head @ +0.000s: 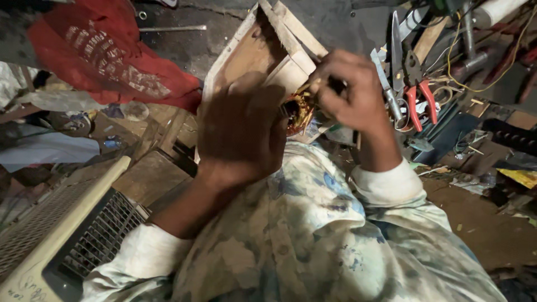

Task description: The person repairs a circular electrical coil mounted in a wooden frame. They use pliers to strip and adjust wires, then wrap and secure connections by hand. The coil remains in the frame throughout the clip.

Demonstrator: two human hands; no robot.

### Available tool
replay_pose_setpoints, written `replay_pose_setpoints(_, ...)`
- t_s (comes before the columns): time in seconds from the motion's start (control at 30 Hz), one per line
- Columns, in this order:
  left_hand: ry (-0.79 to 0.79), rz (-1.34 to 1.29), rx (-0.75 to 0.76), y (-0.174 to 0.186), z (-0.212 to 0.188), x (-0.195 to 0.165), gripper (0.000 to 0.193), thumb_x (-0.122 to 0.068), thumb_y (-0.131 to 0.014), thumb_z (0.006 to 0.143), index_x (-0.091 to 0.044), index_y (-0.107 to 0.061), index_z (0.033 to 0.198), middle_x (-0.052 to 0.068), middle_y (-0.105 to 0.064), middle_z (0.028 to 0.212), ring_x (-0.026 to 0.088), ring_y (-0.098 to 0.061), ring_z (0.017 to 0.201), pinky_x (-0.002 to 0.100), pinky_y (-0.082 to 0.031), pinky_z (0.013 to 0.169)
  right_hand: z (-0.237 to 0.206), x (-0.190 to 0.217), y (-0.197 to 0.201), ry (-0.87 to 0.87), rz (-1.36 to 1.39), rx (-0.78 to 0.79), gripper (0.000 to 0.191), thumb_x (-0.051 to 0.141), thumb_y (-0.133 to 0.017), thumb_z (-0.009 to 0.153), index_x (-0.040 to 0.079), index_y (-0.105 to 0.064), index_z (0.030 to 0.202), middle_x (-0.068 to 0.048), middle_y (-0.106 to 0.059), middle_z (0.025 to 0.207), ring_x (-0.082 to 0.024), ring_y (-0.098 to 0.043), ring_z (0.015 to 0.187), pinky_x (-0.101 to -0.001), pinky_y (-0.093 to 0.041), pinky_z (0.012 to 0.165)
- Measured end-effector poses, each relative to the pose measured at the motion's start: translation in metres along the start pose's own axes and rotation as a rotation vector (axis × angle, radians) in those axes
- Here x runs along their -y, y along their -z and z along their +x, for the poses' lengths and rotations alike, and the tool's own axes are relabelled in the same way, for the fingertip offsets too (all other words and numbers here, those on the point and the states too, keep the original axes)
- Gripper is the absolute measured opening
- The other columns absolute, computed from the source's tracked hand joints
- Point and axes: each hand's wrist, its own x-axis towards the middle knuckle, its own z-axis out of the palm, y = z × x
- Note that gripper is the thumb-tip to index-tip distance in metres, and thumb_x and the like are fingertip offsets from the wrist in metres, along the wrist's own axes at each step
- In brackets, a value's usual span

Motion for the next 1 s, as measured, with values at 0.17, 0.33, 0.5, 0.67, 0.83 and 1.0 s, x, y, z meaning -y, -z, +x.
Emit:
replay_pose_setpoints(0.17,-0.028,-0.006,-0.028,0.001,-0.001,0.0,0.05,-0.014,-0.073,0.094,-0.006,-0.05,0.137,0.02,-0.054,0.134,0.041,-0.056,0.12,0.055,-0.045,0.101,-0.018,-0.022,-0.022,-0.418,0.317,-0.17,0.006,0.002,-0.059,0.09,-0.001,-0.065,0.089,-0.001,-0.059,0.08,-0.008,-0.05,0.067,-0.0265,-0.039,0.059)
replay_pose_setpoints(0.33,-0.018,0.004,-0.028,0.004,0.001,-0.001,0.052,-0.014,-0.076,0.089,-0.009,-0.05,0.135,0.019,-0.054,0.132,0.041,-0.057,0.119,0.057,-0.043,0.106,-0.031,-0.023,-0.025,-0.316,0.264,-0.2,0.006,0.001,-0.066,0.094,-0.001,-0.063,0.089,-0.001,-0.063,0.082,-0.009,-0.057,0.072,-0.025,-0.044,0.065)
replay_pose_setpoints(0.5,-0.049,0.005,-0.05,0.007,0.005,0.003,0.055,-0.012,-0.078,0.083,-0.01,-0.05,0.131,0.017,-0.054,0.13,0.04,-0.057,0.113,0.062,-0.039,0.116,-0.035,-0.011,-0.021,-0.343,0.244,-0.212,0.016,0.005,-0.072,0.096,-0.004,-0.059,0.094,-0.006,-0.063,0.091,-0.012,-0.058,0.083,-0.0294,-0.047,0.076)
replay_pose_setpoints(0.67,-0.05,0.005,-0.077,0.007,0.004,0.002,0.056,-0.007,-0.079,0.088,-0.008,-0.048,0.135,0.018,-0.052,0.128,0.04,-0.056,0.111,0.057,-0.042,0.11,-0.033,0.002,-0.008,-0.195,0.048,-0.072,0.012,0.009,-0.075,0.098,-0.002,-0.071,0.103,-0.009,-0.069,0.096,-0.018,-0.067,0.09,-0.0301,-0.052,0.079)
replay_pose_setpoints(0.83,0.005,-0.03,-0.039,0.005,0.003,0.001,0.055,-0.005,-0.077,0.085,-0.009,-0.049,0.132,0.019,-0.054,0.128,0.044,-0.058,0.111,0.055,-0.046,0.105,-0.033,0.023,-0.016,-0.064,-0.142,-0.071,0.019,0.014,-0.082,0.091,0.001,-0.074,0.103,-0.011,-0.07,0.095,-0.025,-0.066,0.087,-0.0351,-0.047,0.079)
replay_pose_setpoints(1.0,-0.001,-0.001,-0.055,0.006,0.005,0.0,0.054,-0.009,-0.077,0.09,-0.01,-0.047,0.135,0.017,-0.054,0.129,0.041,-0.059,0.109,0.057,-0.042,0.113,-0.028,0.041,-0.025,0.029,-0.233,-0.041,0.035,0.021,-0.086,0.084,0.001,-0.074,0.11,-0.01,-0.067,0.096,-0.029,-0.058,0.087,-0.0415,-0.041,0.083)
